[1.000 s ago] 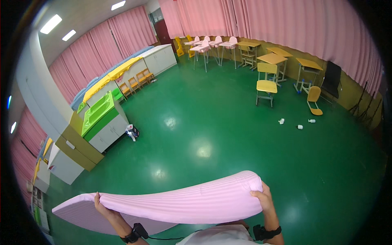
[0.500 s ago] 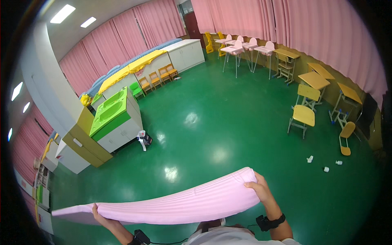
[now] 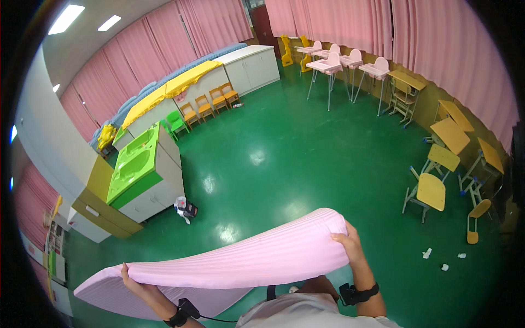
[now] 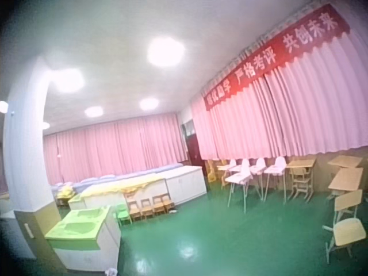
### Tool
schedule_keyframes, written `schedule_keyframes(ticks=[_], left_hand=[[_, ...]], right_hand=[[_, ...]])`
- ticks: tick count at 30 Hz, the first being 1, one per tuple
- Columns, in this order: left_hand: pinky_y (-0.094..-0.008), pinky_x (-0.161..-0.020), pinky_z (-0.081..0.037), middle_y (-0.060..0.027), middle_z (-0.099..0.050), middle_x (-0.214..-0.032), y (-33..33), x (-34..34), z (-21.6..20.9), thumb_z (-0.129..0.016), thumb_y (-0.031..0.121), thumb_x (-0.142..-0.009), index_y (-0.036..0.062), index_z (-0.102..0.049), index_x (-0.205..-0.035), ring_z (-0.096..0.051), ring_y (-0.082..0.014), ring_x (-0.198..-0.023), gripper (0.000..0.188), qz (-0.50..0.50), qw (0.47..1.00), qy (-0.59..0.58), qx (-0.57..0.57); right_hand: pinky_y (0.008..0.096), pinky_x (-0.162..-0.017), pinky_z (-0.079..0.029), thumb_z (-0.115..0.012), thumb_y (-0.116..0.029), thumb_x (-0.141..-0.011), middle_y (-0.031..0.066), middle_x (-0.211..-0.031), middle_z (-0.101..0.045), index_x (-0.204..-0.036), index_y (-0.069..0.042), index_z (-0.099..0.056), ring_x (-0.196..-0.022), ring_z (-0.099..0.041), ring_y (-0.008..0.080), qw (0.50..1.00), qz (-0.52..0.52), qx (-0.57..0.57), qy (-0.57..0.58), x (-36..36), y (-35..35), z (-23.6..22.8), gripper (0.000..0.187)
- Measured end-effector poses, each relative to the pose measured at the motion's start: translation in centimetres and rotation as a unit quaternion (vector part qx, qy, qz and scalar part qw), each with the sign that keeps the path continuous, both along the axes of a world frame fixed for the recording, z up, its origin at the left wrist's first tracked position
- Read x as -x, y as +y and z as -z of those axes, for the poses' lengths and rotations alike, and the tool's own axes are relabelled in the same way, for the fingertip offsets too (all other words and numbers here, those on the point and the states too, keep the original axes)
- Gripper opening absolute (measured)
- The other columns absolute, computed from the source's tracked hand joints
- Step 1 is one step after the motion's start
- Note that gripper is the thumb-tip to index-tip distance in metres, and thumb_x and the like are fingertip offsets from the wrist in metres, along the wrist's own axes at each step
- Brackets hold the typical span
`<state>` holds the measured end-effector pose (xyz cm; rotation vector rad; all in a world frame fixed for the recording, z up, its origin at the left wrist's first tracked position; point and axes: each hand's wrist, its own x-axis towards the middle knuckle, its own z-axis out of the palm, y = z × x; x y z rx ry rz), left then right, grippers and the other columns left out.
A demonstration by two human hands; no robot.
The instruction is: Spreading and organizing yellow fabric sheets and a pink floor mat on tables in a large nursery room.
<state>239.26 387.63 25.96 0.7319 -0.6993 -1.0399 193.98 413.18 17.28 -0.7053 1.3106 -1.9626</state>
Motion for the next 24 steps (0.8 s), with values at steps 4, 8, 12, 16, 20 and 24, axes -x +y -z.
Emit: schedule_keyframes(ticks=[4,8,12,16,20,24], left_hand=[[-0.0311,-0.073,-0.047,-0.0072,-0.057,-0.089,-9.5,10.7,0.0,-0.048,0.022,-0.088,0.0037,-0.053,-0.091,-0.058,-0.0180,-0.084,0.019,0.000,1.000,-0.008,0.028],[-0.0309,-0.073,-0.046,-0.0071,-0.057,-0.088,-19.7,20.4,1.1,-0.048,0.022,-0.088,0.0031,-0.052,-0.092,-0.058,-0.0178,-0.083,0.020,-0.022,0.999,-0.019,0.025],[-0.0306,-0.071,-0.046,-0.0065,-0.055,-0.086,-27.2,30.7,-0.8,-0.050,0.026,-0.087,0.0037,-0.052,-0.093,-0.057,-0.0172,-0.079,0.023,-0.075,0.996,-0.016,0.037],[-0.0321,-0.071,-0.046,-0.0071,-0.055,-0.087,-34.9,38.3,-2.6,-0.050,0.029,-0.087,0.0043,-0.051,-0.091,-0.057,-0.0187,-0.079,0.025,-0.100,0.995,-0.025,0.018],[-0.0335,-0.070,-0.047,-0.0075,-0.054,-0.088,-44.0,45.6,-2.0,-0.050,0.030,-0.087,0.0045,-0.051,-0.091,-0.057,-0.0197,-0.079,0.026,-0.134,0.990,-0.034,0.004],[-0.0344,-0.072,-0.046,-0.0098,-0.055,-0.091,-54.9,56.2,-2.3,-0.048,0.031,-0.088,0.0027,-0.051,-0.091,-0.057,-0.0211,-0.080,0.028,-0.136,0.989,-0.049,0.010]], right_hand=[[0.0277,-0.087,-0.042,-0.058,-0.008,-0.074,0.0100,-0.108,-0.058,-0.118,0.005,-0.049,-0.097,-0.055,0.0161,0.999,-0.012,0.010,-0.034,10.6,-9.2,-0.2,0.047],[0.0280,-0.087,-0.042,-0.059,-0.009,-0.075,0.0103,-0.108,-0.058,-0.118,0.005,-0.049,-0.097,-0.055,0.0163,1.000,-0.015,0.016,-0.001,22.3,-20.4,3.1,0.046],[0.0281,-0.086,-0.042,-0.059,-0.009,-0.076,0.0097,-0.106,-0.059,-0.118,0.005,-0.049,-0.095,-0.055,0.0160,0.996,-0.079,0.018,-0.023,33.1,-31.3,2.3,0.045],[0.0276,-0.084,-0.043,-0.061,-0.013,-0.074,0.0090,-0.103,-0.059,-0.114,0.004,-0.051,-0.092,-0.056,0.0151,0.994,-0.095,0.036,-0.035,42.1,-42.6,1.0,0.045],[0.0273,-0.084,-0.043,-0.063,-0.016,-0.072,0.0095,-0.102,-0.060,-0.114,0.004,-0.052,-0.092,-0.056,0.0150,0.990,-0.133,0.019,-0.048,50.3,-54.0,0.9,0.047],[0.0275,-0.084,-0.043,-0.064,-0.017,-0.071,0.0100,-0.101,-0.060,-0.114,0.004,-0.051,-0.092,-0.056,0.0154,0.991,-0.132,0.014,-0.030,59.1,-65.9,1.7,0.050]])
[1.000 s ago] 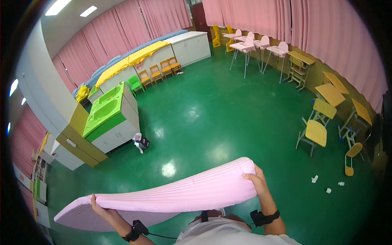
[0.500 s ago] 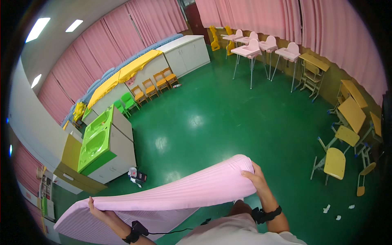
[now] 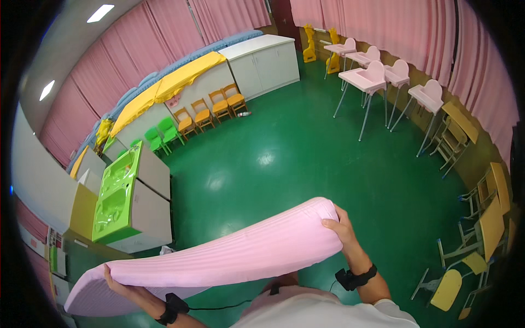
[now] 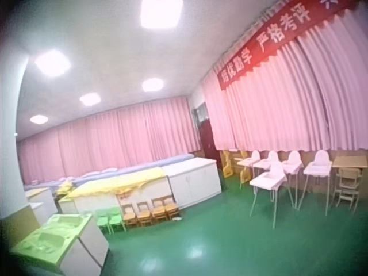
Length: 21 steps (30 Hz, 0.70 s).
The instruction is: Spreading and organizing yellow fabric sheets and a pink floor mat on tables in a large nursery room.
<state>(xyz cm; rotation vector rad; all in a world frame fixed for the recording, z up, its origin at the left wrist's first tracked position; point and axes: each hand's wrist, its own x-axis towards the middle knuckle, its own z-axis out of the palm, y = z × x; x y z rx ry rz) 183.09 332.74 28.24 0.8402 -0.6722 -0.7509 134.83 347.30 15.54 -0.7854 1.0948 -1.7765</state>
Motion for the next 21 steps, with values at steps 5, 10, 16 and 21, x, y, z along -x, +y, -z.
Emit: schedule_keyframes(ticks=[5,10,16,21], left_hand=[[-0.0343,-0.075,-0.045,-0.0125,-0.056,-0.094,-16.2,11.0,-0.7,-0.048,0.032,-0.089,-0.0023,-0.051,-0.098,-0.056,-0.0221,-0.082,0.036,0.043,0.999,-0.012,0.023],[-0.0332,-0.073,-0.044,-0.0108,-0.054,-0.092,-29.2,25.6,-4.5,-0.045,0.035,-0.090,-0.0003,-0.050,-0.098,-0.055,-0.0208,-0.080,0.036,0.017,0.999,-0.034,0.011],[-0.0321,-0.072,-0.045,-0.0076,-0.051,-0.088,-44.4,44.5,-6.7,-0.044,0.038,-0.091,0.0056,-0.048,-0.093,-0.054,-0.0183,-0.079,0.032,0.028,0.998,-0.048,0.020],[-0.0296,-0.071,-0.046,-0.0059,-0.053,-0.087,-54.5,61.5,-10.7,-0.039,0.032,-0.094,0.0071,-0.049,-0.095,-0.055,-0.0169,-0.078,0.027,-0.026,0.997,-0.068,0.034]], right_hand=[[0.0268,-0.083,-0.043,-0.062,-0.019,-0.069,0.0108,-0.102,-0.059,-0.115,0.005,-0.051,-0.092,-0.056,0.0162,0.998,0.052,0.029,-0.005,11.1,-14.7,-1.4,0.053],[0.0267,-0.083,-0.042,-0.061,-0.019,-0.068,0.0116,-0.104,-0.059,-0.116,0.007,-0.050,-0.093,-0.056,0.0167,0.996,0.071,0.051,-0.017,21.6,-26.8,-3.8,0.055],[0.0266,-0.086,-0.041,-0.059,-0.019,-0.067,0.0118,-0.106,-0.058,-0.118,0.008,-0.049,-0.095,-0.055,0.0172,0.987,0.128,0.094,0.007,38.1,-41.7,-3.3,0.059],[0.0249,-0.084,-0.040,-0.057,-0.020,-0.065,0.0098,-0.101,-0.060,-0.112,0.009,-0.052,-0.092,-0.054,0.0143,0.989,0.114,0.094,0.024,50.9,-55.6,-3.6,0.055]])
